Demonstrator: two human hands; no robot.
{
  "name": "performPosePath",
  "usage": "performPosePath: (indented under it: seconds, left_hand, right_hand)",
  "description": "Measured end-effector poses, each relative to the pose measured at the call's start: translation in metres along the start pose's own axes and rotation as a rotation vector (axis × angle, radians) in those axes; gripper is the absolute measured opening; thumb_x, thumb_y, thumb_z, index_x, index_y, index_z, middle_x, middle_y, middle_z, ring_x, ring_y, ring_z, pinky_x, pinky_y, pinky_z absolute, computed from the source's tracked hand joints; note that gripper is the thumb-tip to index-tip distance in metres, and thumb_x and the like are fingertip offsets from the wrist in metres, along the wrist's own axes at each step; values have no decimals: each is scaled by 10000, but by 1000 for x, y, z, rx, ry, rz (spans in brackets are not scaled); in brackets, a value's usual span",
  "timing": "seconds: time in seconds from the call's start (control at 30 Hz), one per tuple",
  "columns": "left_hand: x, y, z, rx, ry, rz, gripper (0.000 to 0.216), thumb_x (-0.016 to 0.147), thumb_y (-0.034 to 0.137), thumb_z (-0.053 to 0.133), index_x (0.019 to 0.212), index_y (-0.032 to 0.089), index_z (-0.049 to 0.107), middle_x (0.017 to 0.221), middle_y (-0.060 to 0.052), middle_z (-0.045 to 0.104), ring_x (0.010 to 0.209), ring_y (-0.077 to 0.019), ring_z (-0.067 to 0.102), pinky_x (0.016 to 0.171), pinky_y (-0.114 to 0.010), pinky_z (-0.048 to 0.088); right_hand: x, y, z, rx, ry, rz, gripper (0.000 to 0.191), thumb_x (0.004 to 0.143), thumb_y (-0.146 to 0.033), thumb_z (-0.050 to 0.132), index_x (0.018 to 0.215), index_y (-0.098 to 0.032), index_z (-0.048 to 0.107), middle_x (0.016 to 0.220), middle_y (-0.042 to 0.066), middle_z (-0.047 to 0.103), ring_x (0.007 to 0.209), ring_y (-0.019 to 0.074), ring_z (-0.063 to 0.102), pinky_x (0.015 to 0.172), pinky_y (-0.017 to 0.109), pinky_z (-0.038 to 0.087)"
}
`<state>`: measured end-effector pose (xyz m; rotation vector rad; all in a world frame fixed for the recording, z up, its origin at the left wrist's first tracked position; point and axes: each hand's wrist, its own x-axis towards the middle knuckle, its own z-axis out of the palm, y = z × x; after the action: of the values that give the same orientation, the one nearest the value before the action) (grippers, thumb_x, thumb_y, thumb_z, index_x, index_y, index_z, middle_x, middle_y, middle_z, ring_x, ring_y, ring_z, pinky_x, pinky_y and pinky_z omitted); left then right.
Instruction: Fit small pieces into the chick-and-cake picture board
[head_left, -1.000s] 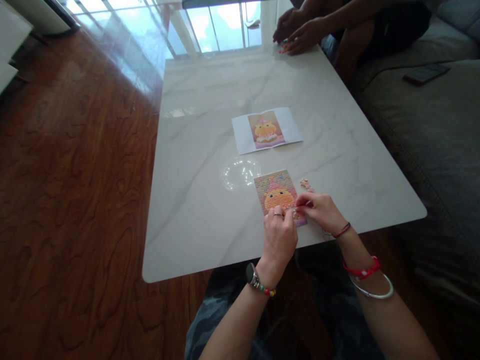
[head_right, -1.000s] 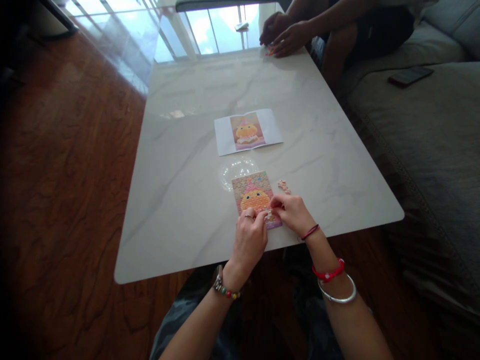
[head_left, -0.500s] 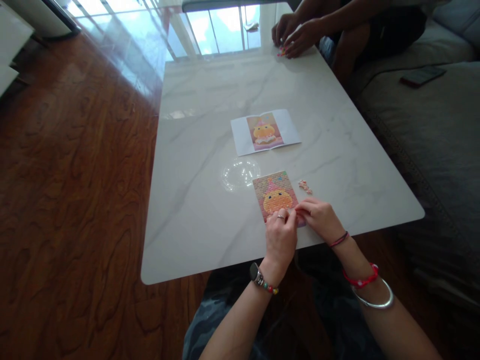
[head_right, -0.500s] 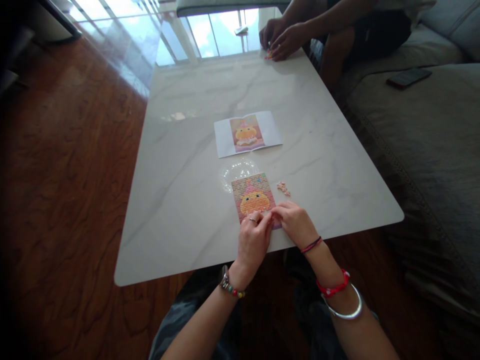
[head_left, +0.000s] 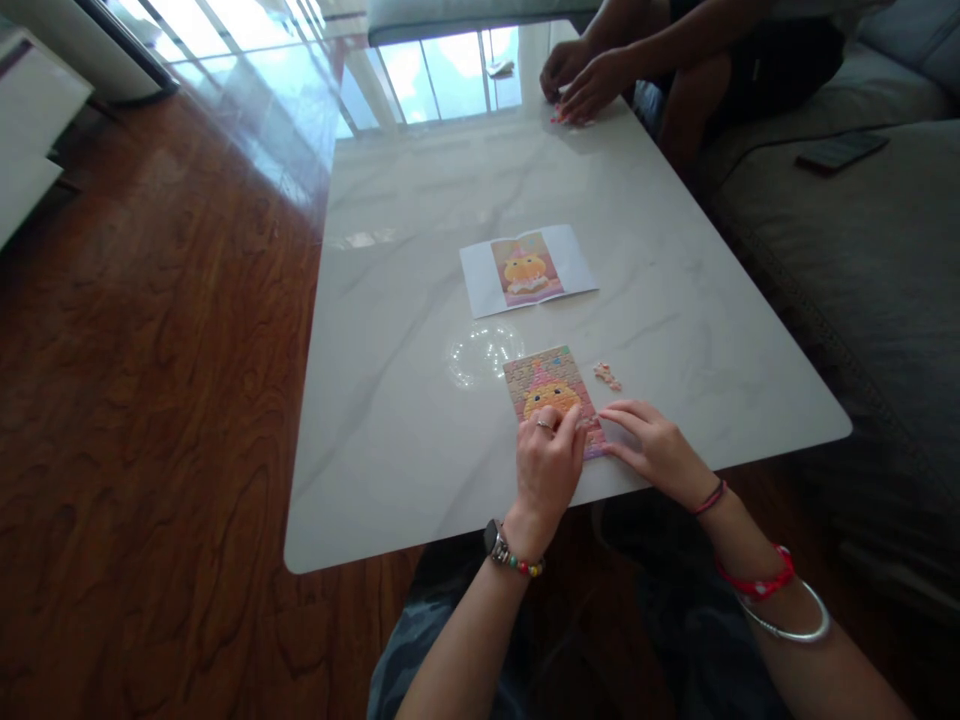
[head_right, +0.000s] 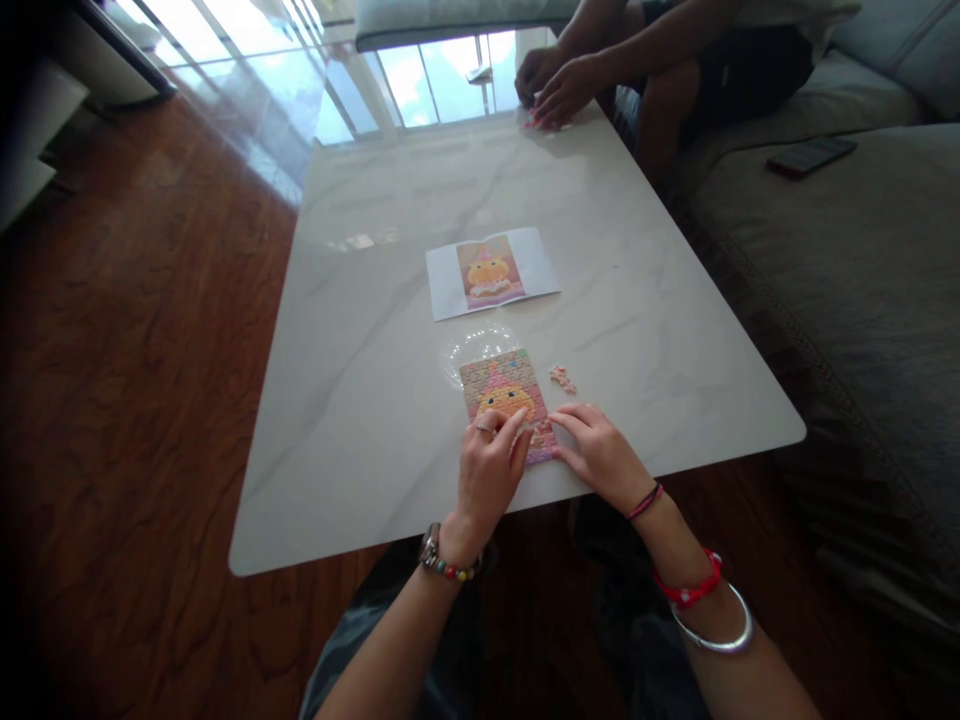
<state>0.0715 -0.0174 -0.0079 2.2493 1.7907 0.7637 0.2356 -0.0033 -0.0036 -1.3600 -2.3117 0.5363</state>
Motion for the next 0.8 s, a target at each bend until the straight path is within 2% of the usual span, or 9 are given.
performPosePath:
  seconds: [0.23, 0.37, 0.8]
  left_hand:
    - [17, -11, 0, 89, -199, 140, 246, 835, 243, 421, 1044, 269, 549, 868, -41, 521, 836, -177, 477, 723, -321, 351]
    - [17, -15, -1, 50, -216, 145, 255, 834, 224, 425, 1046, 289, 551, 870, -31, 510, 823, -156, 473, 724, -305, 345]
    - [17, -17, -1, 2, -205, 128, 260, 835, 204, 417, 1023, 291, 574, 849, -31, 513, 792, -148, 468, 733, -303, 338]
  right_hand:
    - [1, 3, 2, 1, -47, -13, 255, 757, -238, 552, 1010, -204, 559, 991, 78, 543, 952, 218, 517, 838, 386, 456]
    - [1, 0, 1, -25, -66, 2, 349, 704, -249, 614, 1039, -200, 529, 1001, 89, 529, 970, 240, 505, 826, 405, 457]
    - [9, 4, -1, -32, -117, -24, 306, 734, -285, 580, 1009, -189, 483, 988, 98, 519, 1004, 251, 496, 802, 407, 465]
